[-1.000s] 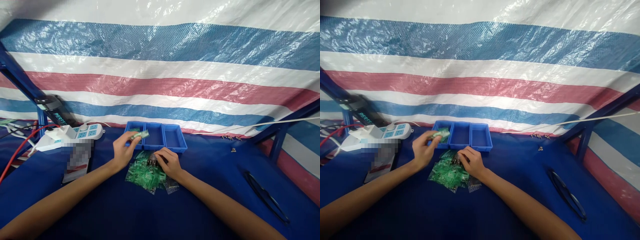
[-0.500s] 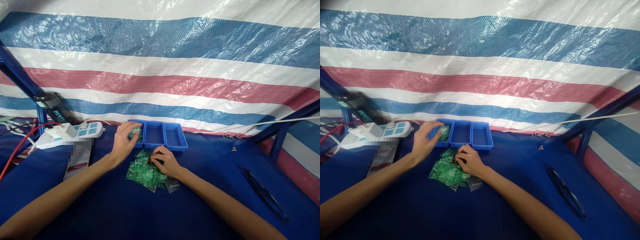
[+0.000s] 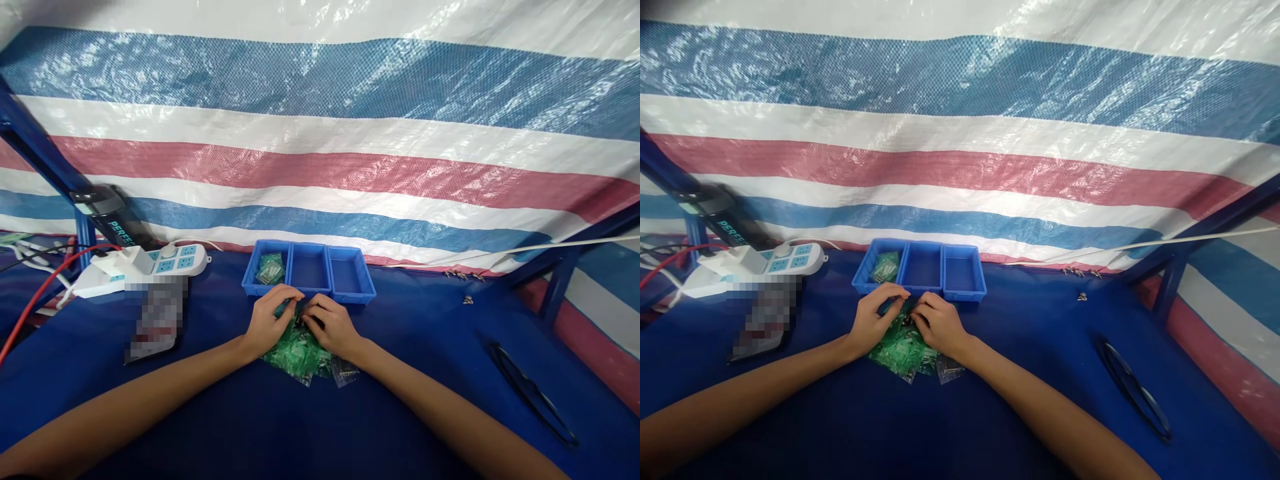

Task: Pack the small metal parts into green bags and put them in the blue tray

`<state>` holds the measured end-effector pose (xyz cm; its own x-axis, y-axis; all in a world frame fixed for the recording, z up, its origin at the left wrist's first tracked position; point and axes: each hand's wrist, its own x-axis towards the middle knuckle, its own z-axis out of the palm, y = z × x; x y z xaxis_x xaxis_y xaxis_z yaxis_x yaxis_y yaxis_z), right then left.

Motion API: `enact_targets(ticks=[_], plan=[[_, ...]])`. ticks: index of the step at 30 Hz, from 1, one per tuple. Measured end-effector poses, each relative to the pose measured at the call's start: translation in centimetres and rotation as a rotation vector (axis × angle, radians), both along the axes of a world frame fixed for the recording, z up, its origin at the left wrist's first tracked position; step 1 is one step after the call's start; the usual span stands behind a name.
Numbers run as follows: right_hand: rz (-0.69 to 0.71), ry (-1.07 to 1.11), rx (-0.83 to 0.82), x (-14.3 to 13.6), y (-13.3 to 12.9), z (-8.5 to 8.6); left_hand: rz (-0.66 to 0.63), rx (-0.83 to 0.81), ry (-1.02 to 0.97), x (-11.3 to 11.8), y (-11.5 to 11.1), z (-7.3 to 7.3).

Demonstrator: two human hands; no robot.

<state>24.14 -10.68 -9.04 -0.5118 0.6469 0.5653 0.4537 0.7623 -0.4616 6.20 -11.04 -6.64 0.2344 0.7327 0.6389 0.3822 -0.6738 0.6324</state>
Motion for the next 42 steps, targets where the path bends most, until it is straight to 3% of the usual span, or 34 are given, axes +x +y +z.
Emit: enact_targets(ticks=[6,16,26,34,42], plan=[[-0.023,0.051,0.004,0.12,-0.14,-0.02,-0.039,0.029,0.012,0.05,-0.4,0.09],[-0.115,0.336,0.083,0.43,-0.4,0.4,-0.107,0.109,0.163,0.21,-0.17,-0.19],[-0.126,0.376,0.077,0.29,-0.5,0.49,-0.082,0.127,0.166,0.2,-0.16,-0.49],[-0.115,0.371,0.058,0.43,-0.62,0.67,-0.047,0.02,0.081,0.16,-0.28,-0.06],[-0.094,0.363,0.075,0.46,-0.62,0.92,-0.03,0.013,0.062,-0.09,-0.07,-0.37]])
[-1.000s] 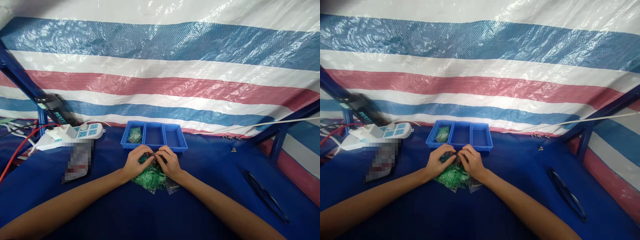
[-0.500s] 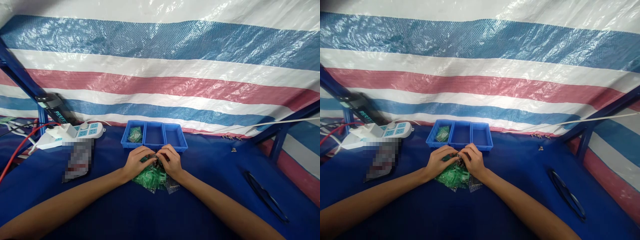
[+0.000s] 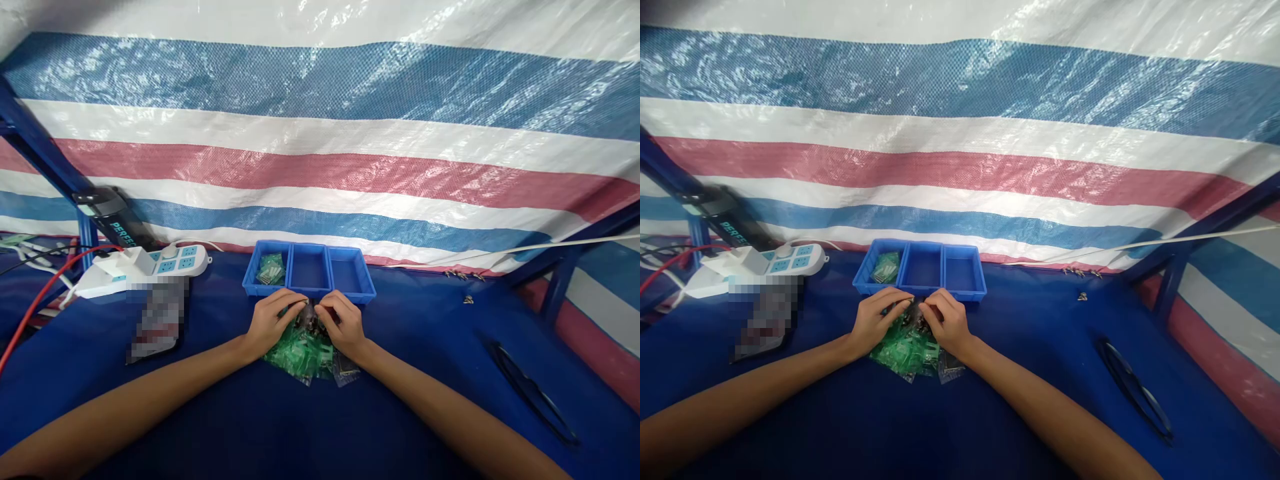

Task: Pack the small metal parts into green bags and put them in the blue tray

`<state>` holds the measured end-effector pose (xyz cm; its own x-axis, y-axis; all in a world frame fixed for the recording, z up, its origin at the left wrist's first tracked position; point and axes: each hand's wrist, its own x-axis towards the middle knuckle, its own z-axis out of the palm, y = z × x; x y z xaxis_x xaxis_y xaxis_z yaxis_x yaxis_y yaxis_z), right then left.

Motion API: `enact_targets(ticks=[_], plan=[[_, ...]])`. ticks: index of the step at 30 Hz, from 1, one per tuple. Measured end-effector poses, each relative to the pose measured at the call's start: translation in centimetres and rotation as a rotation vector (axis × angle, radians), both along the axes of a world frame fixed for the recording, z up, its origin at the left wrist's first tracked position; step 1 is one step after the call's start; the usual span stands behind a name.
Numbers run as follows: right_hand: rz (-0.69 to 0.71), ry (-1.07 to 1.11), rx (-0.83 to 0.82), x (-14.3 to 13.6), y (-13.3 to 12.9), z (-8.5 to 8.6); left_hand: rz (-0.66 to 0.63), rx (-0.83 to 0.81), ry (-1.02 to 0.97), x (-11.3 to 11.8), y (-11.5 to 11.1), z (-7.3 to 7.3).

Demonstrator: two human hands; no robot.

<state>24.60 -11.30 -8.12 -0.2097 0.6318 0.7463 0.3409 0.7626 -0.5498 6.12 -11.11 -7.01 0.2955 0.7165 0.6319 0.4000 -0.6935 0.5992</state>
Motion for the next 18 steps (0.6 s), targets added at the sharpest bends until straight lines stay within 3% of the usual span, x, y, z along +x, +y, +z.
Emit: enact_targets(ticks=[7,18], plan=[[-0.023,-0.021,-0.023,0.02,-0.12,-0.25,0.007,0.006,0.015,0.11,-0.1,0.39],[0.051,-0.05,0.054,-0.08,-0.11,-0.45,-0.067,0.005,0.043,0.12,-0.15,0.22]])
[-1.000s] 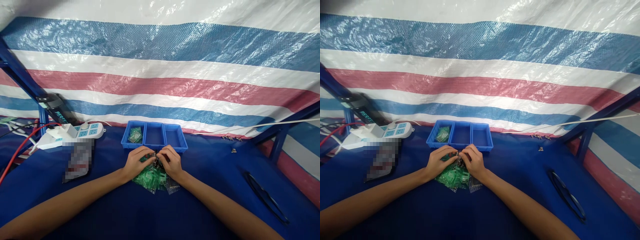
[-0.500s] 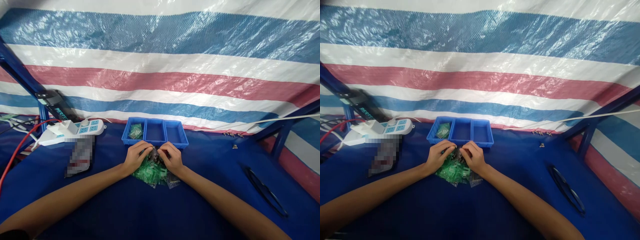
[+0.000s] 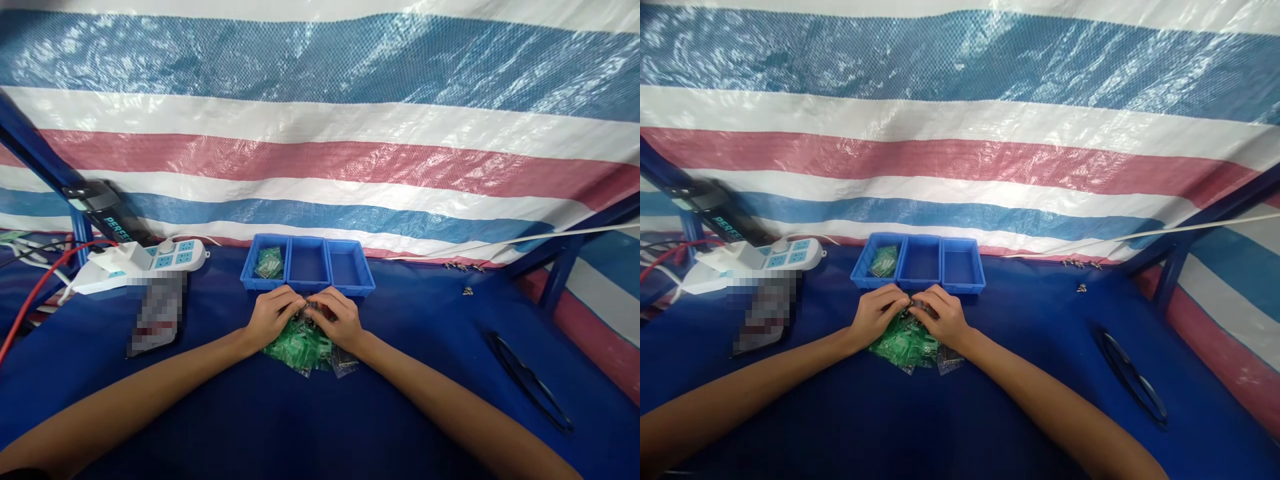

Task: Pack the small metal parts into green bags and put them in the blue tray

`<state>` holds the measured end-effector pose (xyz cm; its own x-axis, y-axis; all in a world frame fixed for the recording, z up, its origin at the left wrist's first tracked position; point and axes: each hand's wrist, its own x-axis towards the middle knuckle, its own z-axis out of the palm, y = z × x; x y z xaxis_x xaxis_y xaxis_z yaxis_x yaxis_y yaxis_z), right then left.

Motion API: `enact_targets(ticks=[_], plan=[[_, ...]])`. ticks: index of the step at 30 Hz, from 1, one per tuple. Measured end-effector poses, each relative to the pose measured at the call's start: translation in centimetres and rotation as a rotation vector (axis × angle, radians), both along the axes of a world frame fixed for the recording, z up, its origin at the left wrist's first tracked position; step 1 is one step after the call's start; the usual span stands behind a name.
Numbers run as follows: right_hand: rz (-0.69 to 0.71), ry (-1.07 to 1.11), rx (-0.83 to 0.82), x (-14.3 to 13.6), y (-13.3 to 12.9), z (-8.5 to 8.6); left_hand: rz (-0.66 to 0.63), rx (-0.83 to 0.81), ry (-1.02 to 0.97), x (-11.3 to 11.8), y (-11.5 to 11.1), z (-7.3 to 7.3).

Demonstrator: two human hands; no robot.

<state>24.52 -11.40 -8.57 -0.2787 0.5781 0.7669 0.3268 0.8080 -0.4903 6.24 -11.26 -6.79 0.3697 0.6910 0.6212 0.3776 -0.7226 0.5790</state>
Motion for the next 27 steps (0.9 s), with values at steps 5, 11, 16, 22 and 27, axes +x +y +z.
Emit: enact_targets(ticks=[5,11,16,22,27], plan=[[0.006,-0.012,0.016,-0.07,0.13,-0.21,-0.009,-0.016,-0.013,0.02,0.08,0.03],[0.014,-0.042,-0.047,0.06,0.1,-0.03,-0.032,-0.031,-0.012,0.09,0.16,0.23],[-0.011,-0.051,-0.059,0.13,0.0,0.0,-0.036,-0.03,0.0,0.13,0.12,0.2],[-0.028,-0.009,-0.048,0.08,0.08,0.13,0.037,-0.003,0.0,0.06,0.03,0.13],[-0.051,-0.02,-0.095,0.15,-0.01,0.37,0.068,-0.014,-0.008,0.1,-0.1,0.27]])
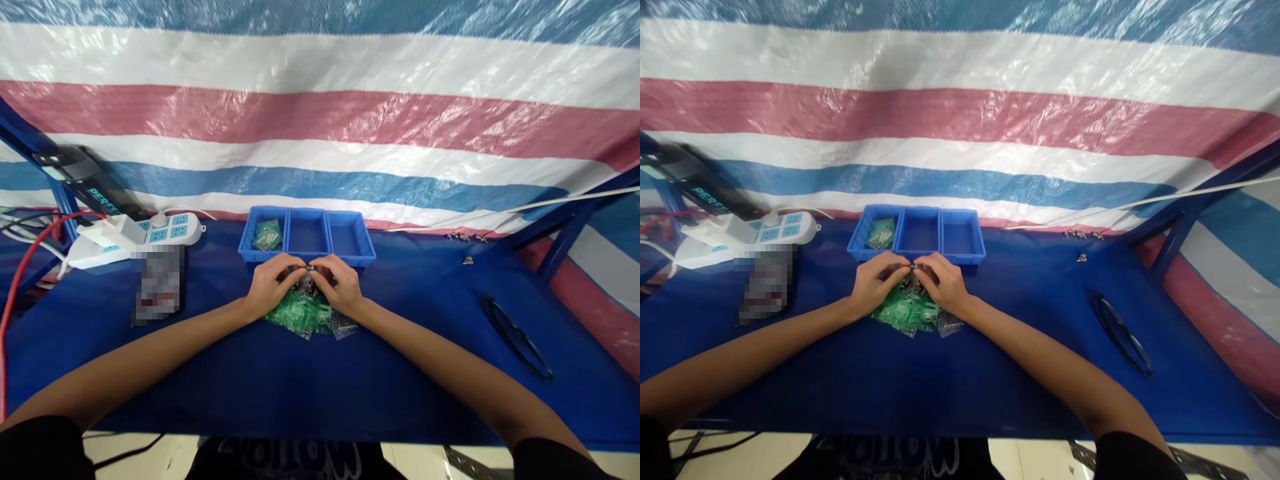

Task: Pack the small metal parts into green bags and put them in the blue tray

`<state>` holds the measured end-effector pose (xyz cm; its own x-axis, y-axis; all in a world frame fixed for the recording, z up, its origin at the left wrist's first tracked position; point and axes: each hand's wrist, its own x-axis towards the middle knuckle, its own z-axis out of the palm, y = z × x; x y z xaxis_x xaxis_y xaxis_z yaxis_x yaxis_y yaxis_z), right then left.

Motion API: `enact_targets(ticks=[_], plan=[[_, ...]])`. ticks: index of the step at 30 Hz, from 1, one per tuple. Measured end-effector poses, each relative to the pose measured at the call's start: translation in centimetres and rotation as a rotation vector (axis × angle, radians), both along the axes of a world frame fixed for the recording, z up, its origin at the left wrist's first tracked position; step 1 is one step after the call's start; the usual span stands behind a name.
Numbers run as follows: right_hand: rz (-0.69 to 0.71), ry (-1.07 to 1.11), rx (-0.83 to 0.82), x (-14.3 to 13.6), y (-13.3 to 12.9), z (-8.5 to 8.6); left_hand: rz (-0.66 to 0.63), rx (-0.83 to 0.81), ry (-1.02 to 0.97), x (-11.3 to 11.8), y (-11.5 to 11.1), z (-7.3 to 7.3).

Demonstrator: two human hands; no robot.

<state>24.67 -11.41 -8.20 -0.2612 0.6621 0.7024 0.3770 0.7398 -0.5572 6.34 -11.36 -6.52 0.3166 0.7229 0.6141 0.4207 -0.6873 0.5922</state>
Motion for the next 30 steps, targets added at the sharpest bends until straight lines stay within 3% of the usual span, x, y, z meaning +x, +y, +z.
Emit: enact_targets(ticks=[23,30], plan=[[-0.04,0.05,-0.057,-0.03,-0.41,0.07,-0.004,0.002,0.005,0.05,0.1,0.08],[-0.007,0.075,0.002,-0.14,-0.51,-0.04,-0.003,0.008,-0.002,0.0,-0.01,0.07]])
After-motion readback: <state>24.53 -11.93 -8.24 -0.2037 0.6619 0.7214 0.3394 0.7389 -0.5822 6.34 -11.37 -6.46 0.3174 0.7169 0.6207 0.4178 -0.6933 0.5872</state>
